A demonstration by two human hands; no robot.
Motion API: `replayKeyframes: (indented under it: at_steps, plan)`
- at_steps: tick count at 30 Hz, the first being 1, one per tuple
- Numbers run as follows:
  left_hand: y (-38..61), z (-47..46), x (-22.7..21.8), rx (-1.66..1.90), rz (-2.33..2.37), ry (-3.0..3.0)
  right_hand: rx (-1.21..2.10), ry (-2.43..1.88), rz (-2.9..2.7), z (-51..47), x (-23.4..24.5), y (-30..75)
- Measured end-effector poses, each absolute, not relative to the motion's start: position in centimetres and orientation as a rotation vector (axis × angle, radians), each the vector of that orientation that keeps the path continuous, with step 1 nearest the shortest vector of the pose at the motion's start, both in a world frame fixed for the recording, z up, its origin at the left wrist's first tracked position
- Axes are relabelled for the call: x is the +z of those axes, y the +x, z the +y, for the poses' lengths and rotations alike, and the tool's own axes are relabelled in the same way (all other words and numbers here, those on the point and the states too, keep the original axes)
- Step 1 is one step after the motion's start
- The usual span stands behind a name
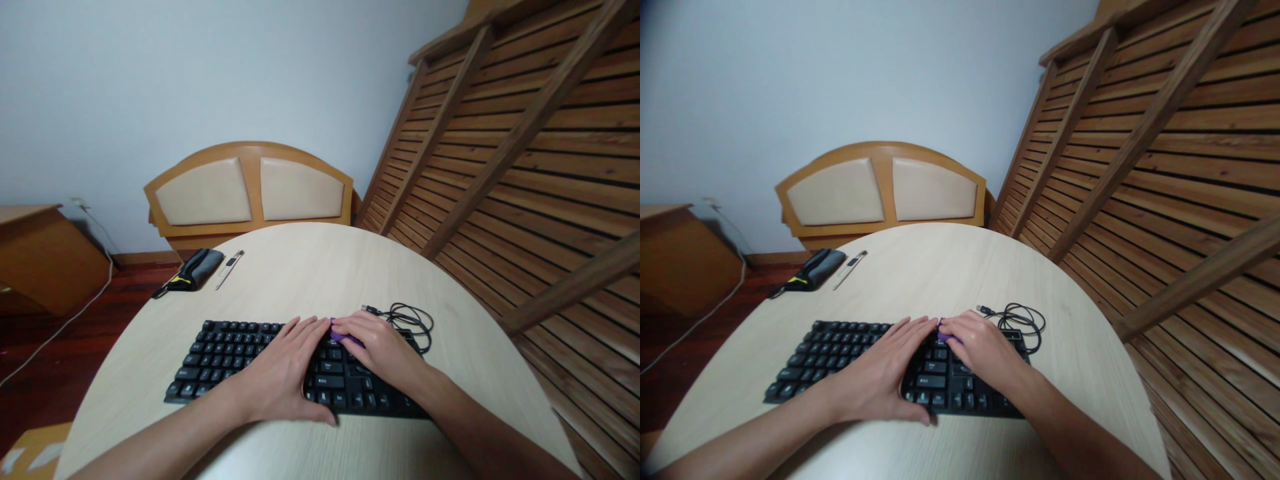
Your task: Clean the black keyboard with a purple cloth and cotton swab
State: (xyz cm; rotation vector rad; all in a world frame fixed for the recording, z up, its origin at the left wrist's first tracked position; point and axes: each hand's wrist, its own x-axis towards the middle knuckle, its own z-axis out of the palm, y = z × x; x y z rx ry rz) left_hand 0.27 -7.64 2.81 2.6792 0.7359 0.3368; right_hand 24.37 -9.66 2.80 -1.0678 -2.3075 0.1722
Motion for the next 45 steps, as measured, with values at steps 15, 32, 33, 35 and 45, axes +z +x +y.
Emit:
replayKeyframes:
  at_steps: [15, 32, 33, 35, 45]
  plan:
    - [-1.1, -6.7, 2.2, 0.211, 0.825, 2.706, 0.06, -0.901, -2.584, -10.9, 3.3, 24.4]
    - [-1.4, -6.5, 1.6, 0.287, 0.772, 2.724, 0.385, -1.304, -1.636, -7.3, 3.5, 31.5]
    - [-1.5, -6.5, 1.5, 0.3, 0.764, 2.724, 0.411, -1.301, -1.563, -6.7, 3.0, 32.3]
    - [-1.6, -6.4, 1.2, 0.333, 0.751, 2.722, 0.433, -1.294, -1.442, -5.5, 1.9, 34.0]
    - [-1.7, -6.4, 1.0, 0.322, 0.751, 2.723, 0.253, -1.554, -1.389, -1.8, -2.7, 43.2]
